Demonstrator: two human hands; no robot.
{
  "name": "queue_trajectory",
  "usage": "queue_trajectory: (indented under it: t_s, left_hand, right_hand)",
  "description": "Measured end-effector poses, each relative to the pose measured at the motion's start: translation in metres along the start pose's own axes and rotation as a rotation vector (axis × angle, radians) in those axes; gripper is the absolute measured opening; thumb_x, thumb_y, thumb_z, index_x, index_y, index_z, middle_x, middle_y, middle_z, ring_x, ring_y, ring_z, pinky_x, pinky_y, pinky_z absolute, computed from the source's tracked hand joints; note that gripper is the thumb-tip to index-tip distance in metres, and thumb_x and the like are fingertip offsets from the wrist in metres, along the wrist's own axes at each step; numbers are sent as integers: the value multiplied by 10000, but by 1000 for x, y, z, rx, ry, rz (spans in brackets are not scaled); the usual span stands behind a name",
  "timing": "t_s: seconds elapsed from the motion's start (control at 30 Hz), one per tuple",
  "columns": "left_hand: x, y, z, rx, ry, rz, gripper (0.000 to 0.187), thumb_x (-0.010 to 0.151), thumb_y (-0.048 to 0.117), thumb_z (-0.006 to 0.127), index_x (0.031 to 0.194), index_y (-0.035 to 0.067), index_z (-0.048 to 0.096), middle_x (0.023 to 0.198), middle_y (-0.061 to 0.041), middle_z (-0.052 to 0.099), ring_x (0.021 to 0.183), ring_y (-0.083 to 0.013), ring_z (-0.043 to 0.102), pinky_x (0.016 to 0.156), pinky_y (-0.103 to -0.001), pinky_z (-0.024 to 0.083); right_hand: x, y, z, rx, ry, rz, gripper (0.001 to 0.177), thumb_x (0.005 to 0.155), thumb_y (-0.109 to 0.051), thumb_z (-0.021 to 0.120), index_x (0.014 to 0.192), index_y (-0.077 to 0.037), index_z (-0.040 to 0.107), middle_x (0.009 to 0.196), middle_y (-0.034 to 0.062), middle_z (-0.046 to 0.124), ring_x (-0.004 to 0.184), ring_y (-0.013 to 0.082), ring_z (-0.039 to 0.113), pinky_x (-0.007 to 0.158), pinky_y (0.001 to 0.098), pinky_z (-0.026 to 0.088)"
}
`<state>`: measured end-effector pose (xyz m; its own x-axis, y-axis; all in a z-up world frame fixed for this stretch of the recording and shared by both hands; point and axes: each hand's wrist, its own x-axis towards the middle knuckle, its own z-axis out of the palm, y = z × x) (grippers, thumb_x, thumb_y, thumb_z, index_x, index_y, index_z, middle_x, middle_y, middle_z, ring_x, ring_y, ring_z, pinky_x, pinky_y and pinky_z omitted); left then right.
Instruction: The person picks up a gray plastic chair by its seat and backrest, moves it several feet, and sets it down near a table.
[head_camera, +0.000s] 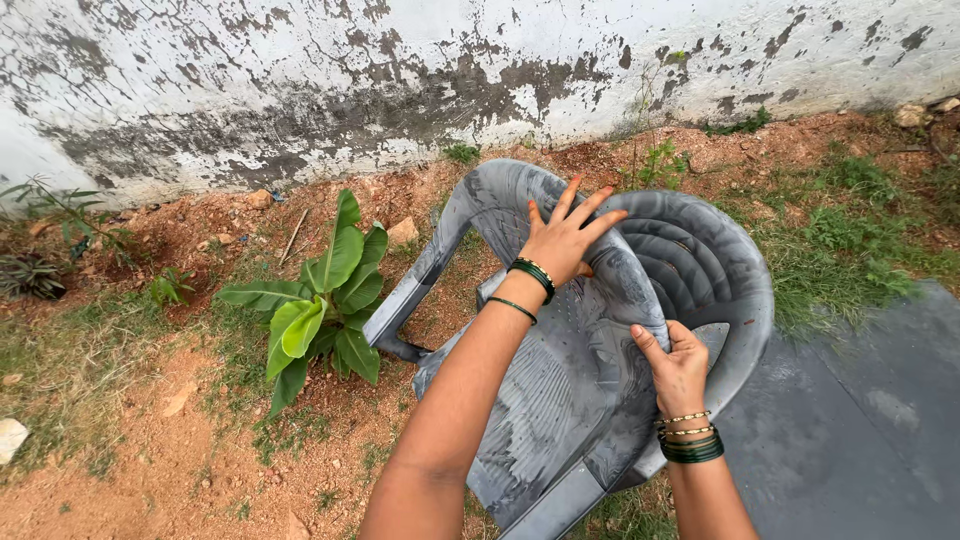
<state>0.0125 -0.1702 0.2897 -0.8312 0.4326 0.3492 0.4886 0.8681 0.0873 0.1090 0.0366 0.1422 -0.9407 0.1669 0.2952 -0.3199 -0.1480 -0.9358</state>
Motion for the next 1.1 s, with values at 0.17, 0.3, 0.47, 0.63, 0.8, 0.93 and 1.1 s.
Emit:
queue_trajectory:
  t_s: [0.17,0.3,0.47,0.63,0.8,0.93,1.1]
  left_hand:
    - [-22,-4,-2,-63,80,10,1010,561,181,950,1430,392,480,1642,107,226,1574,-309,103,1115,-826,239]
    - [-39,-9,-8,-63,91,11,1031,560,167,946,1443,407,472,1641,83,227,1570,-315,109,1115,-814,252]
    - [-59,-16,-8,-82,160,14,1029,576,195,943,1456,407,453,1655,45,221,1569,-315,134,1104,-815,270]
    - [-75,-34,-3,-154,251,-69,1007,645,233,927,1497,387,413,1660,1,218,1562,-337,153,1109,-785,287]
    - [-86,-37,-2,-183,267,-140,991,669,256,911,1508,375,397,1658,-23,218,1548,-364,166,1135,-731,302]
    - [-92,-17,-4,-187,233,-4,982,632,292,925,1470,372,421,1642,-14,233,1544,-382,179,1135,-713,320]
    - [-103,-5,0,-206,312,94,1024,613,284,928,1479,366,389,1653,-1,246,1553,-385,207,1139,-662,404]
  right_hand:
    - [-12,2,5,-53,-3,-2,130,922,-90,796,929,2,704,842,-37,667,717,20,527,630,199,422]
    - [-24,0,12,-143,5,-54,142,936,-85,810,917,10,707,833,-40,632,729,22,502,637,203,399]
    - [-39,-4,22,-65,-9,4,132,914,-92,788,933,4,700,854,-38,681,734,20,549,653,196,437]
    - [-44,-4,22,-87,-24,-22,120,921,-94,778,946,-1,706,864,-37,684,750,19,560,671,193,451]
    - [-55,-6,15,-134,-37,-19,126,912,-102,780,932,-6,701,857,-33,689,745,22,565,659,196,458]
    - [-56,-6,17,-143,-63,-31,141,919,-121,779,934,-8,697,868,-40,687,762,17,560,664,193,455]
    - [-51,-3,18,-191,-61,-54,159,926,-145,777,962,-13,696,859,-49,673,755,12,545,661,194,448]
